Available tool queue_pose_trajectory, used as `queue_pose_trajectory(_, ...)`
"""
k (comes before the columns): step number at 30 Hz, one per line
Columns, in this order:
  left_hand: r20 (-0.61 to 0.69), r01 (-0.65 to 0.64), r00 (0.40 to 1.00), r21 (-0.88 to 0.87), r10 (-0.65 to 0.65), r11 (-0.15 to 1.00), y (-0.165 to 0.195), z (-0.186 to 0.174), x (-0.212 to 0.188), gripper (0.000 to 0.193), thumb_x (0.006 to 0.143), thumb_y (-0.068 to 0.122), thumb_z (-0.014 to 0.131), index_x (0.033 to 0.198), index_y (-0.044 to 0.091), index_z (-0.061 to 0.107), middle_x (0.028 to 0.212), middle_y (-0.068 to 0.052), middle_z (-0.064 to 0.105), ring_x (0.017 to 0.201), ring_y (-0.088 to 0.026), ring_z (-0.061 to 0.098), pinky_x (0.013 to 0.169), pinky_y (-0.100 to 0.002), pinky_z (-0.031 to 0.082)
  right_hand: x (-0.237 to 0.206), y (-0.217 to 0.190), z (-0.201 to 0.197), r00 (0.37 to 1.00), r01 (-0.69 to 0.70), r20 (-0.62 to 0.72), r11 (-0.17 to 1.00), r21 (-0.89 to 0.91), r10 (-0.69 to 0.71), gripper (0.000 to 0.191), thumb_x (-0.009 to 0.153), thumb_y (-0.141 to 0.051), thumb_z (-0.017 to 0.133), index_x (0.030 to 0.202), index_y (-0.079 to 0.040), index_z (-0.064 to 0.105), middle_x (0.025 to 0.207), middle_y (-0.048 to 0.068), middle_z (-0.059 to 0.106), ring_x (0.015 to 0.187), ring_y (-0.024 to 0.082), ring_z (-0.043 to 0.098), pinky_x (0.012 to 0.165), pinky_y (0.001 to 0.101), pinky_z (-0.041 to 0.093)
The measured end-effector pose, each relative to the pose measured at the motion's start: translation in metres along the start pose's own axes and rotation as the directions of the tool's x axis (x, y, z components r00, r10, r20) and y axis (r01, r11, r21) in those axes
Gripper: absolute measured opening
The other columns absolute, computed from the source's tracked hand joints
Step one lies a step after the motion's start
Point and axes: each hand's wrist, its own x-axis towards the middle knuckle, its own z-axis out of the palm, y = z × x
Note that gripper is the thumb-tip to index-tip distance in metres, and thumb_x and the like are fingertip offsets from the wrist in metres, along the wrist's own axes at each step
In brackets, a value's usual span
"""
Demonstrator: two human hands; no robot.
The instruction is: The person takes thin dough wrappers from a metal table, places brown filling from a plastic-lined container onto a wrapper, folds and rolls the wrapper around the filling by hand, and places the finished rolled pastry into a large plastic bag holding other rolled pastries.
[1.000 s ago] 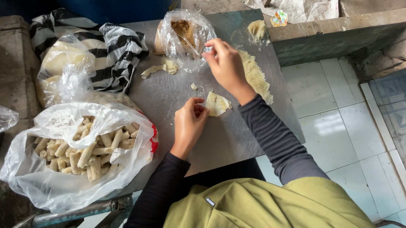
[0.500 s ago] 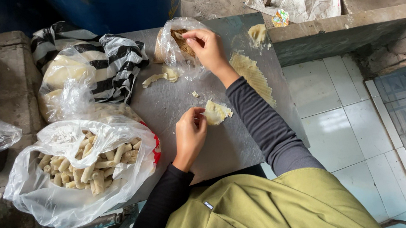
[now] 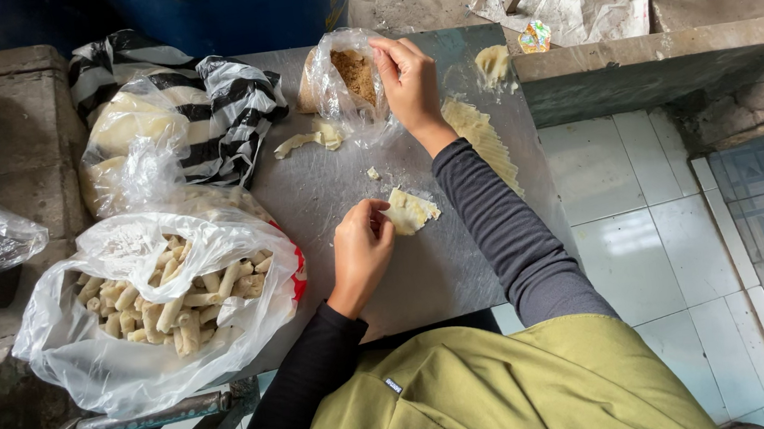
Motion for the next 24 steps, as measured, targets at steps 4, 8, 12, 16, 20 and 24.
queue_pose_trajectory(4,0.008,0.012,1.000,-0.011,-0.012,1.000,0.001,-0.002,0.000,0.015,0.087,0.004,0.066,0.101,-0.001,0.068,0.085,-0.015,0.070,0.069,-0.022,0.070,0.067,-0.034,0.056,0.003,0.001,0.009,0.999,-0.031,0.027,0.998,0.059,0.030,0.015,0.103,-0.011,0.066,0.112,-0.004,0.076,0.084,0.006,0.071,0.071,0.011,0.064,0.061,0.0273,0.051)
queue_pose_trajectory(8,0.002,0.004,1.000,-0.014,-0.004,1.000,0.001,-0.002,0.002,0.016,0.087,0.004,0.066,0.101,-0.001,0.068,0.085,-0.014,0.070,0.069,-0.021,0.071,0.066,-0.034,0.057,0.002,-0.001,0.007,0.991,0.048,0.121,0.997,0.057,-0.055,0.013,0.103,-0.011,0.068,0.106,-0.002,0.077,0.086,0.007,0.071,0.073,0.011,0.064,0.063,0.0275,0.050)
queue_pose_trajectory(12,0.013,0.006,1.000,-0.023,-0.006,1.000,-0.002,0.000,0.002,0.016,0.087,0.004,0.066,0.102,-0.001,0.068,0.084,-0.013,0.071,0.068,-0.020,0.071,0.066,-0.033,0.057,-0.008,0.001,-0.006,0.989,0.065,0.123,0.992,0.104,-0.077,0.015,0.106,-0.013,0.066,0.104,-0.001,0.075,0.092,0.005,0.074,0.079,0.009,0.068,0.069,0.0262,0.054)
queue_pose_trajectory(16,0.020,0.017,1.000,-0.050,-0.016,0.999,-0.004,0.002,0.001,0.016,0.089,0.005,0.067,0.103,-0.001,0.068,0.085,-0.012,0.071,0.068,-0.019,0.071,0.065,-0.033,0.057,-0.014,0.010,-0.008,0.959,-0.280,0.031,0.933,0.226,0.280,0.019,0.106,-0.016,0.062,0.101,-0.002,0.074,0.082,0.001,0.072,0.071,0.005,0.064,0.061,0.0229,0.053)
queue_pose_trajectory(20,0.029,0.048,0.999,-0.049,-0.046,0.998,-0.004,0.001,0.002,0.017,0.091,0.009,0.070,0.104,-0.001,0.068,0.084,-0.012,0.072,0.067,-0.018,0.070,0.064,-0.032,0.056,-0.016,0.023,-0.004,0.866,-0.482,0.027,0.819,0.312,0.499,0.021,0.104,-0.016,0.060,0.099,-0.001,0.074,0.076,0.002,0.070,0.062,0.004,0.060,0.053,0.0220,0.051)
queue_pose_trajectory(24,0.086,0.090,0.993,-0.100,-0.082,0.991,-0.006,-0.002,0.003,0.021,0.089,0.010,0.071,0.107,-0.001,0.068,0.085,-0.010,0.074,0.070,-0.016,0.071,0.066,-0.030,0.057,-0.019,0.034,-0.002,0.807,-0.547,0.034,0.725,0.417,0.589,0.024,0.104,-0.018,0.059,0.099,0.000,0.074,0.076,0.003,0.070,0.061,0.006,0.061,0.053,0.0228,0.052)
